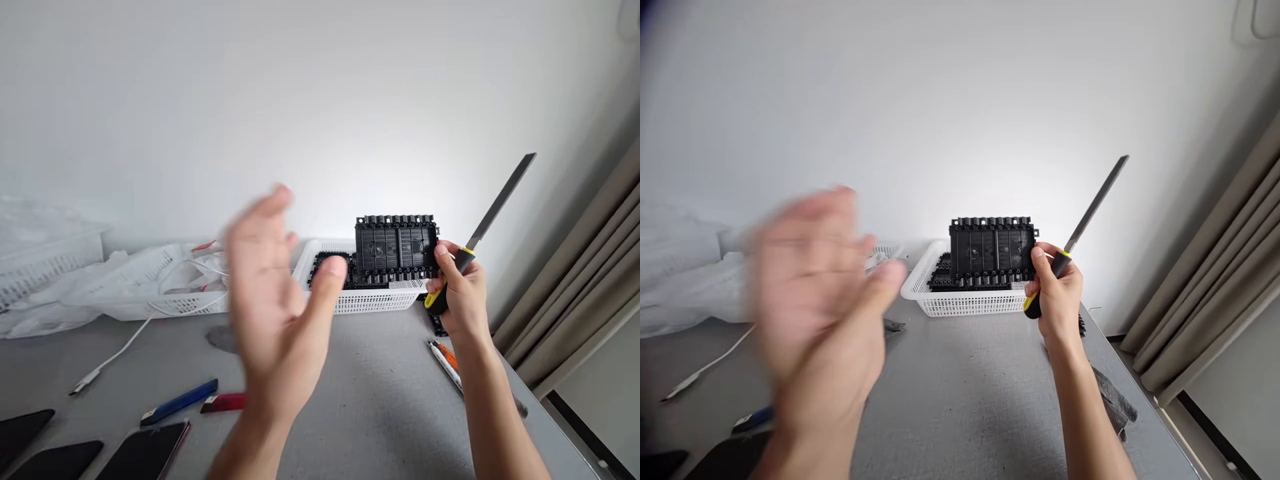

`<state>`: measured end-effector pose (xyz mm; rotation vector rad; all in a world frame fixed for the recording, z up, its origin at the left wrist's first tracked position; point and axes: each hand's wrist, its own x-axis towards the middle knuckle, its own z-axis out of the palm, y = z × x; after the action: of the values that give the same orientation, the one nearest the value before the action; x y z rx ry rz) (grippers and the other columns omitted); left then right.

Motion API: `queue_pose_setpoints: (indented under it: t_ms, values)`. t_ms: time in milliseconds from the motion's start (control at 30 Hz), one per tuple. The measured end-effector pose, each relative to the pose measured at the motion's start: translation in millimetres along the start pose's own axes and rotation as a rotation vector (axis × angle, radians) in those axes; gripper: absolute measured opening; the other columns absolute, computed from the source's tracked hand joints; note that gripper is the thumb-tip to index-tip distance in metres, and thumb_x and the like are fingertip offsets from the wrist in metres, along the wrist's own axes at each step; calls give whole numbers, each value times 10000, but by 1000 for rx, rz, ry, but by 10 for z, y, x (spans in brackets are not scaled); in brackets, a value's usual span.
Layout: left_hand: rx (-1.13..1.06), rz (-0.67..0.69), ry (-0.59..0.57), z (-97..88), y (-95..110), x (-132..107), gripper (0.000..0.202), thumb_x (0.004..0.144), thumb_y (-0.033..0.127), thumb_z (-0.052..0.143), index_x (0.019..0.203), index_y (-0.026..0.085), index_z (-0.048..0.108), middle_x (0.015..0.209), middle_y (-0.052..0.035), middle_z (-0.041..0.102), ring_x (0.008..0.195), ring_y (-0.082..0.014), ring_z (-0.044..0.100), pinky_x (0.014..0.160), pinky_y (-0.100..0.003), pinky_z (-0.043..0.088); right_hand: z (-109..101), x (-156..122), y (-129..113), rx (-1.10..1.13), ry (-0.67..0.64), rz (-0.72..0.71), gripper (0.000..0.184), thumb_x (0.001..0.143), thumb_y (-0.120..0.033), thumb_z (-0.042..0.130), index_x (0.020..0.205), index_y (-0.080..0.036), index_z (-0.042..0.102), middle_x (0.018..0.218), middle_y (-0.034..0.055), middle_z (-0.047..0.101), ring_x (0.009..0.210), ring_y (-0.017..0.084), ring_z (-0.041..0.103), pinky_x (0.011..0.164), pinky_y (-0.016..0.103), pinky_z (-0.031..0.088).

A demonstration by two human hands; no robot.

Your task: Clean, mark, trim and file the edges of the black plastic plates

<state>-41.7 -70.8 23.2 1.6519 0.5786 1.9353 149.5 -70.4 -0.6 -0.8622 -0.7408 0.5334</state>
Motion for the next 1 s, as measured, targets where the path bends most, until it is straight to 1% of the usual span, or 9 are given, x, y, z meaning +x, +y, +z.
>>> queue_pose_setpoints:
  t_ms: [67, 133, 200, 267, 400, 567, 767, 900, 1000]
  values:
    - [-53, -121, -121, 47, -123, 52, 642, 833, 278, 712, 1392, 324, 400, 1551, -47, 371, 1462, -276, 301, 1202, -474, 270, -14, 0, -17, 17, 11, 1, 409, 667, -446, 842, 917, -184, 653, 514, -109, 432, 360, 49, 407, 359, 198, 370]
    - [-155, -316, -294, 125, -289, 66, 809, 791, 298, 758, 1454, 320, 294, 1530, -119, 400, 1396, -334, 409, 1137, -536, 363, -30, 2, -23, 0, 19, 6, 431, 659, -461, 844, 929, -180, 659, 523, -104, 443, 361, 52, 416, 353, 200, 365]
    - [-272, -441, -454, 211, -434, 53, 845, 803, 311, 746, 1472, 312, 230, 1447, -148, 496, 1286, -325, 534, 1071, -528, 444, -38, 1, -18, -33, 24, 8, 451, 659, -483, 836, 941, -177, 663, 552, -89, 478, 364, 56, 427, 351, 205, 365]
    - [-309, -453, -448, 279, -520, 34, 842, 791, 308, 757, 1456, 302, 241, 1366, -140, 566, 1213, -298, 588, 1033, -488, 485, -35, -5, -6, -64, 28, -11, 453, 676, -506, 816, 945, -176, 660, 589, -72, 521, 368, 56, 433, 357, 210, 369]
    - [-347, -479, -396, 314, -546, 42, 899, 732, 274, 802, 1446, 314, 256, 1355, -122, 565, 1181, -296, 597, 931, -448, 561, -15, -27, 10, -174, 7, -71, 464, 712, -540, 775, 964, -170, 654, 593, -49, 567, 380, 71, 444, 371, 217, 366]
    - [-388, -577, -406, 238, -545, 108, 660, 709, 266, 811, 1279, 231, 481, 1251, -103, 629, 1097, -280, 629, 861, -415, 600, -78, -4, 10, -395, -128, -78, 509, 767, -641, 678, 945, -165, 650, 488, -50, 516, 386, 108, 444, 398, 237, 356]
    - [-351, -580, -381, 172, -613, 148, 603, 685, 248, 829, 1224, 224, 561, 1229, -91, 641, 1096, -285, 632, 888, -442, 598, -290, 94, -31, -650, -211, -144, 677, 916, -731, 289, 938, -165, 659, 637, 28, 599, 490, 140, 474, 489, 270, 368]
    - [-342, -551, -367, 163, -672, 161, 550, 680, 239, 828, 1176, 220, 589, 1227, -83, 643, 1092, -286, 637, 892, -453, 600, -363, 100, -117, -804, -358, -254, 585, 921, -696, 366, 849, -188, 647, 636, 15, 570, 558, 148, 463, 531, 261, 346]
    - [-337, -543, -355, 162, -704, 163, 543, 668, 239, 835, 1153, 211, 592, 1237, -85, 638, 1104, -289, 631, 876, -436, 610, -353, 74, -134, -936, -445, -323, 527, 911, -683, 421, 903, -218, 668, 608, -4, 556, 541, 145, 423, 534, 261, 315]
